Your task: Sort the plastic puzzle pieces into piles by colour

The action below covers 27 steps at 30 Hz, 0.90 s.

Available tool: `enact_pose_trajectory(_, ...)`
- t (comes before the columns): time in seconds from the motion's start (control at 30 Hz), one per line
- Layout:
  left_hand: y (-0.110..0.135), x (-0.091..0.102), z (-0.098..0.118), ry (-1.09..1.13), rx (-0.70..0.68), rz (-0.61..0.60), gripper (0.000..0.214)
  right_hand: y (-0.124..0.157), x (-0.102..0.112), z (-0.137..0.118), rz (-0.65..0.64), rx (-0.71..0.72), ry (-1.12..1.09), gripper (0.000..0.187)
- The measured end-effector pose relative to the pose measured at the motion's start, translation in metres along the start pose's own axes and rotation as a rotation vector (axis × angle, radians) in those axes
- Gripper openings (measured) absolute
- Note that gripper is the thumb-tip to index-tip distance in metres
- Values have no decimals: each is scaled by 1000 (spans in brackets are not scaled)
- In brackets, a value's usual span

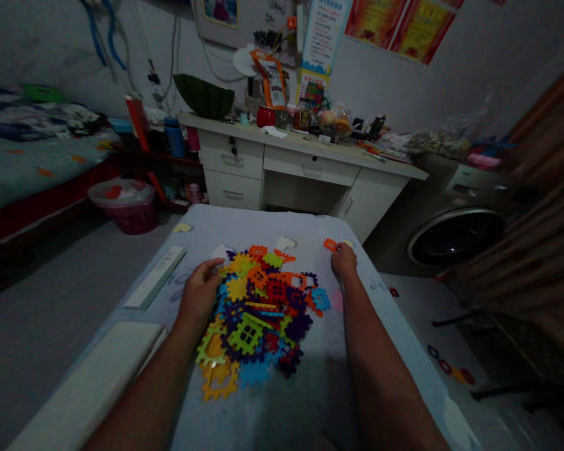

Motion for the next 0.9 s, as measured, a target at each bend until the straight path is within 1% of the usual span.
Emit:
enact_pose_trajectory(0.07, -1, -2, 1, -66, -17, -16, 51, -8, 1, 0, 13, -21, 4, 39)
enact_pose_trajectory(0.17, -2, -2, 6, -175, -106, -23, 48, -19, 1, -3, 12, 1, 20, 41)
enact_pose_trajectory(0.33, -1, -6, 21, -385, -274, -44, 37, -31, 7, -3, 69, 11, -24, 34)
enact_pose_trajectory(0.43, 2, -7, 28, -505, -328, -37, 38, -35, 7, -1, 99, -17, -55, 30)
enact_pose_trajectory(0.57, 3, -6, 28, -607, -304, -17, 41, -35, 5, -3, 135, 1, -46, 28)
enact_pose_trajectory(0.7, 2, -10, 24, -610, -287, -47, 40, -29, 7, -4, 147, 5, -4, 31)
enact_pose_trajectory(0.9, 2, -10, 24, -592, -278, -48, 40, -25, 5, -8, 29, 35, 51, 31)
Point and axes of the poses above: each hand's wrist, its own y-axis away from the middle knuckle, its own x-axis out of the back of the hand, z = x × y, the point moved 9 cm from there along -y, towards the middle knuckle, and after that the axes turned 11 degrees about -z, right-handed, at the moved point
